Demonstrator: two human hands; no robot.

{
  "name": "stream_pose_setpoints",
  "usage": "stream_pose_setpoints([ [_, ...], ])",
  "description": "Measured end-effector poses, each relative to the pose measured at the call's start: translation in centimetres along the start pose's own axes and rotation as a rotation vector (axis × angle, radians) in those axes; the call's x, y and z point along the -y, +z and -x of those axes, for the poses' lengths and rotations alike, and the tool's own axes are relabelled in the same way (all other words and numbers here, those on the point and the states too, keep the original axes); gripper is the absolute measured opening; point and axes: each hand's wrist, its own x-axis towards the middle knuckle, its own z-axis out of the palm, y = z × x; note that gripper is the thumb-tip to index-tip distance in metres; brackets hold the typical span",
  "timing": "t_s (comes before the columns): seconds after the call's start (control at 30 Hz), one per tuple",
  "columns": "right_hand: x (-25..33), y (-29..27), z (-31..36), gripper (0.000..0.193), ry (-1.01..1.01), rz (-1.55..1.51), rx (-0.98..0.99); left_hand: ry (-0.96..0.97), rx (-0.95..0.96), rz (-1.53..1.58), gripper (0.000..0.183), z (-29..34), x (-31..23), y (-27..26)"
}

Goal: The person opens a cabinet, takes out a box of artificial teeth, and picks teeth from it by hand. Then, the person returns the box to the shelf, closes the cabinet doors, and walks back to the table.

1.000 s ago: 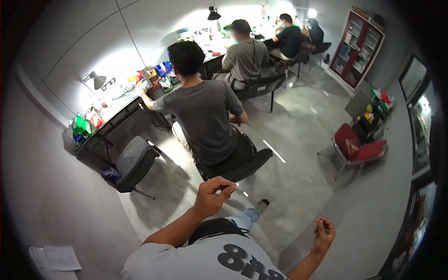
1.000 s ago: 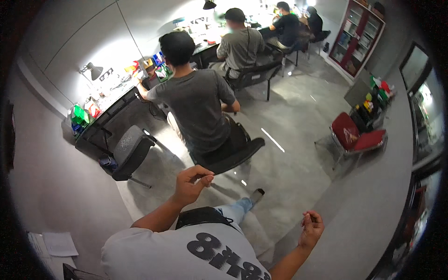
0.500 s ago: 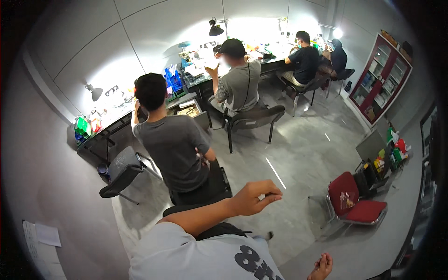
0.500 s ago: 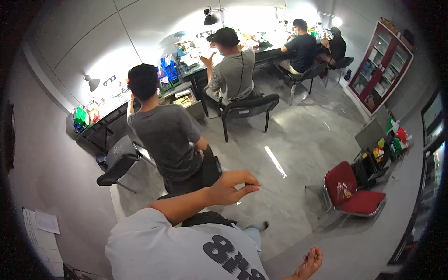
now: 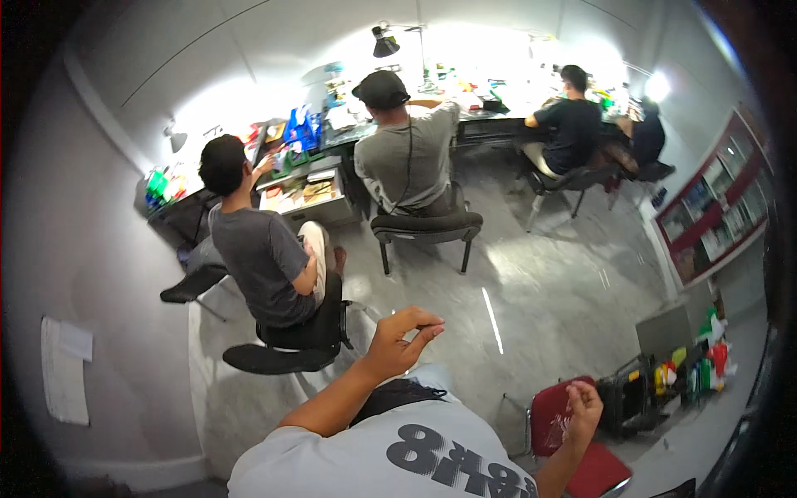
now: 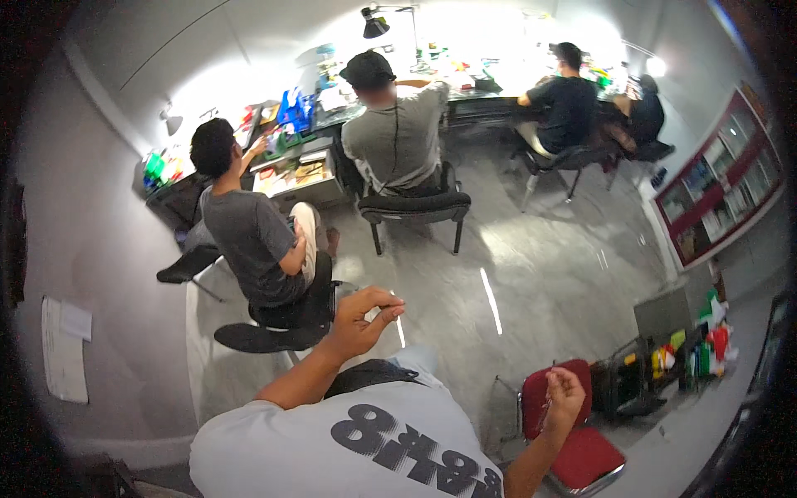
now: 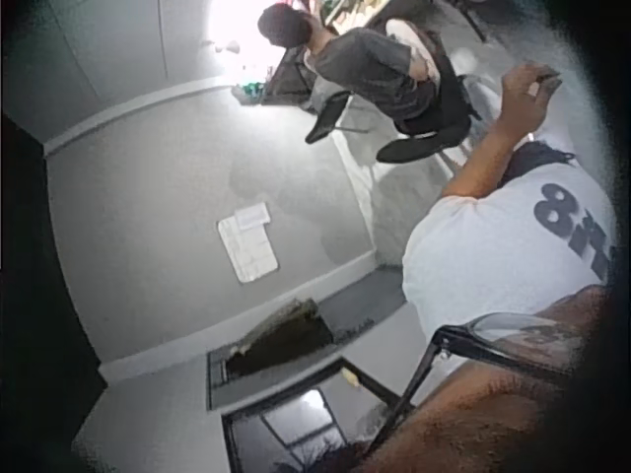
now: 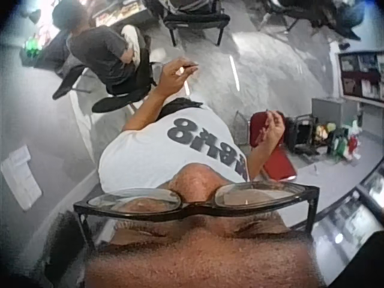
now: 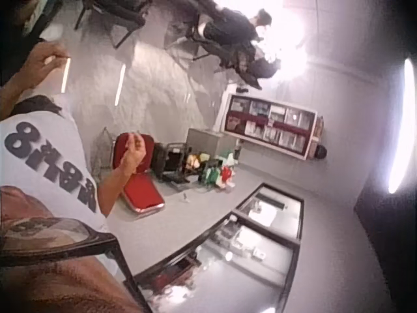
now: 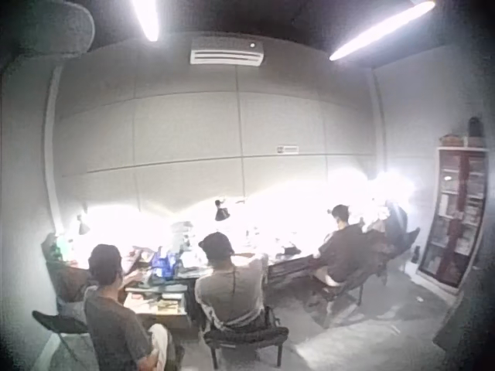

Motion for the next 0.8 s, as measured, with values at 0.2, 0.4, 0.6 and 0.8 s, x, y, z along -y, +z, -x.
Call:
stream_pose_setpoints([
  [0.2, 4.7, -1.0, -17.3, 0.015, -0.102, -0.031, 0.185, -0.264, -0.218, -0.066, 0.010, -5.8, 4.5, 7.7],
  [0.4, 3.8, -2.6, -28.7, 0.013, -0.010, -0.115, 0.077, -0.255, -0.275, 0.124, 0.009, -19.1, 11.3, 16.7],
  [0.6, 5.5, -16.5, -35.3, 0.011, 0.034, -0.082, -0.280, -0.192, 0.132, 0.284, 0.007, -38.7, 14.0, 37.0],
  [0.8, 1.0, -30.7, -39.6, 0.012, 0.073, -0.192, -0.809, 0.221, 0.629, 0.225, 0.009, -50.7, 16.2, 58.7],
])
